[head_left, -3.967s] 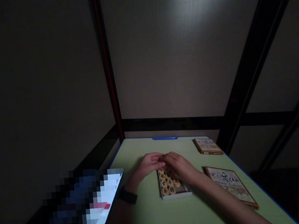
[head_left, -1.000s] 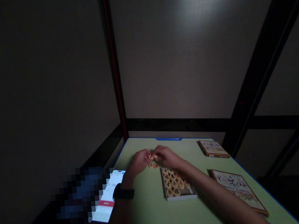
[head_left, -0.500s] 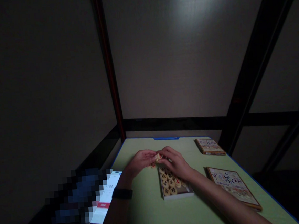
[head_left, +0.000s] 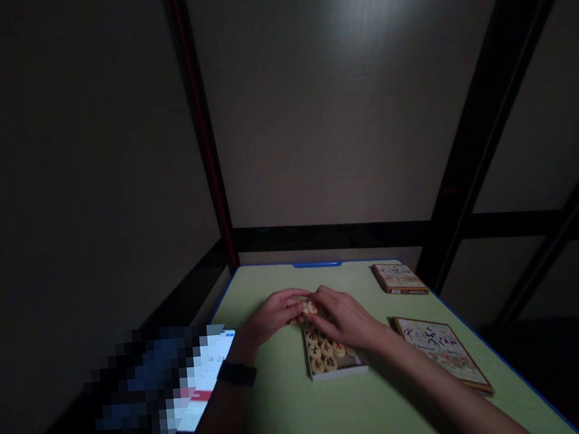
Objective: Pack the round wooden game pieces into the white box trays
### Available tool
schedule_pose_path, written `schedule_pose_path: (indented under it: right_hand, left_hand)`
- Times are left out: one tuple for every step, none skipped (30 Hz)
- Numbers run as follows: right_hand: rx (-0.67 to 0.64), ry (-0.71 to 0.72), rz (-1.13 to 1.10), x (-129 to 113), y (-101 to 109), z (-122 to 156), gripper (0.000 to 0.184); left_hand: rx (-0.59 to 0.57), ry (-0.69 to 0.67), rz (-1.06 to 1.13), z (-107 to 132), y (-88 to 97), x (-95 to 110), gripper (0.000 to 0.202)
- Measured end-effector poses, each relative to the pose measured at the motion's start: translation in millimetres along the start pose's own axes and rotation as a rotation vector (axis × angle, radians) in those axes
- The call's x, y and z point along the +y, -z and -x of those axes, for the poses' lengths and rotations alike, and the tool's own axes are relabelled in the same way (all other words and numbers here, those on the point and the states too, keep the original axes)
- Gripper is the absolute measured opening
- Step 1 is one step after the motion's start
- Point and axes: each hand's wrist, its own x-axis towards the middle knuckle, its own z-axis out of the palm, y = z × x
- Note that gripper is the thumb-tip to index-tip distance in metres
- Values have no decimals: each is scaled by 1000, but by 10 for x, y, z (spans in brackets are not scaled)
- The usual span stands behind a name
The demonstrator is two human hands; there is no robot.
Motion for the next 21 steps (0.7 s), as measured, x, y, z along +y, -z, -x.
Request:
schedule_pose_path:
  right_hand:
    - [-14, -13, -2, -1, 12, 23, 19]
    - [-26, -27, -5, -1, 23, 46, 19]
    - [-39, -41, -8, -1, 32, 68, 19]
    - [-50, -52, -13, -3, 39, 87, 20]
    - [-60, -61, -20, -5, 45, 101, 20]
    - [-66, -68, -28, -8, 49, 109, 21]
    - [-67, -75, -34, -12, 50, 111, 21]
    - [-65, -81, -39, -16, 47, 109, 21]
    - [-59, -86, -44, -20, 40, 104, 22]
    - [-51, -90, -46, -23, 30, 97, 22]
    - [-42, -96, -46, -25, 17, 90, 23]
    - [-34, -101, -45, -26, 3, 84, 23]
    - [-26, -104, -43, -27, -12, 80, 23]
    - [-21, -107, -40, -27, -25, 78, 23]
    - [-18, -108, -35, -27, -35, 78, 23]
    - [-18, -109, -30, -27, -40, 80, 23]
    - [-20, -109, -27, -27, -41, 82, 22]
    - [-23, -109, -25, -27, -36, 85, 22]
    - [-26, -104, -29, -26, -25, 88, 22]
    - [-29, -91, -38, -26, -11, 92, 22]
    - [-29, -73, -54, -26, 7, 96, 21]
  left_hand:
    - [-19, 12, 4, 0, -13, -10, 60]
    - [-34, 24, 6, -1, -26, -21, 60]
    - [-46, 34, 7, -2, -39, -32, 60]
    - [-54, 43, 7, -5, -49, -44, 59]
    - [-60, 49, 7, -8, -57, -56, 58]
    - [-64, 54, 8, -11, -61, -66, 57]
    - [-65, 55, 11, -14, -63, -74, 55]
    - [-64, 53, 16, -17, -63, -79, 54]
    - [-60, 48, 20, -19, -62, -81, 53]
    - [-54, 44, 24, -20, -62, -79, 53]
    - [-47, 40, 27, -19, -62, -74, 53]
    - [-40, 38, 31, -18, -64, -67, 53]
    - [-32, 36, 35, -15, -68, -58, 53]
    - [-26, 33, 41, -13, -74, -48, 52]
    - [-21, 32, 49, -9, -82, -38, 52]
    - [-18, 31, 58, -6, -90, -28, 51]
    - [-17, 32, 69, -2, -97, -20, 51]
    - [-18, 34, 79, 2, -104, -12, 51]
    - [-20, 36, 87, 5, -110, -5, 51]
    - [-24, 38, 91, 8, -115, 0, 51]
    - [-28, 36, 93, 11, -119, 4, 52]
